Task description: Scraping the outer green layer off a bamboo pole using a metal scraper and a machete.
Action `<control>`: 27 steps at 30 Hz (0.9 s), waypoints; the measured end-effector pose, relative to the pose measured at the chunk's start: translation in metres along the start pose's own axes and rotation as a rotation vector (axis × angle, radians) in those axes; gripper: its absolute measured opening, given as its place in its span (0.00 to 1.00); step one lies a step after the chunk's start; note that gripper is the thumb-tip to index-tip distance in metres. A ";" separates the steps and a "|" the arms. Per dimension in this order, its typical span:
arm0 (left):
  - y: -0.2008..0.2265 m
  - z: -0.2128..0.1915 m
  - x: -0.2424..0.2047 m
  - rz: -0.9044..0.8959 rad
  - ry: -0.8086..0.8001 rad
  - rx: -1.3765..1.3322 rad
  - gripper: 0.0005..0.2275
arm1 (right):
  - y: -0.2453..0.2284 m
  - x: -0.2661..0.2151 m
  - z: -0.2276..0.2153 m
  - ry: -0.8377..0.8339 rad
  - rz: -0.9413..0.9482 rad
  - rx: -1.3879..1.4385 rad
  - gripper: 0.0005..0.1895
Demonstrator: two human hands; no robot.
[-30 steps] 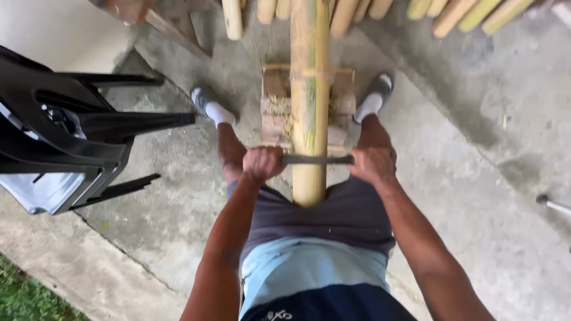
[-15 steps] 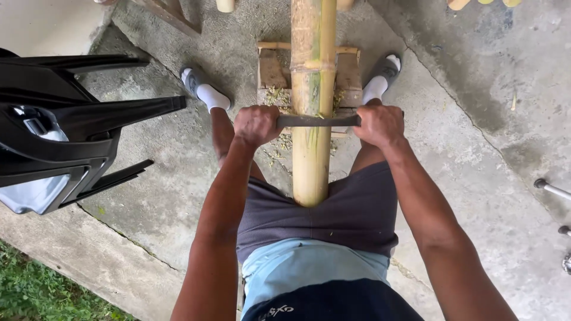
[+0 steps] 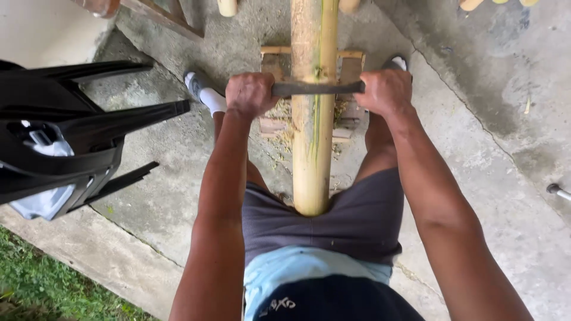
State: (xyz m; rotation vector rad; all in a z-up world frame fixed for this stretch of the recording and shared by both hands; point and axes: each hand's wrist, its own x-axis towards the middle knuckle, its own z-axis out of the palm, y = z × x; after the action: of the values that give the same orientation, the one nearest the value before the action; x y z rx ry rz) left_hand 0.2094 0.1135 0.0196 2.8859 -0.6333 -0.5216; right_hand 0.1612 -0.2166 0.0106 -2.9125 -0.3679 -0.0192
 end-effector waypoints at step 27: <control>0.016 0.069 -0.065 0.123 0.052 0.010 0.20 | -0.019 -0.090 0.012 -0.285 0.099 -0.027 0.09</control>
State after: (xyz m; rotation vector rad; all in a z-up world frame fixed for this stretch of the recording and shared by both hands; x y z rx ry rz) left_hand 0.1230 0.1221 -0.0219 2.8368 -0.8008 -0.4264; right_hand 0.0692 -0.2181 -0.0007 -2.9593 -0.2673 0.4119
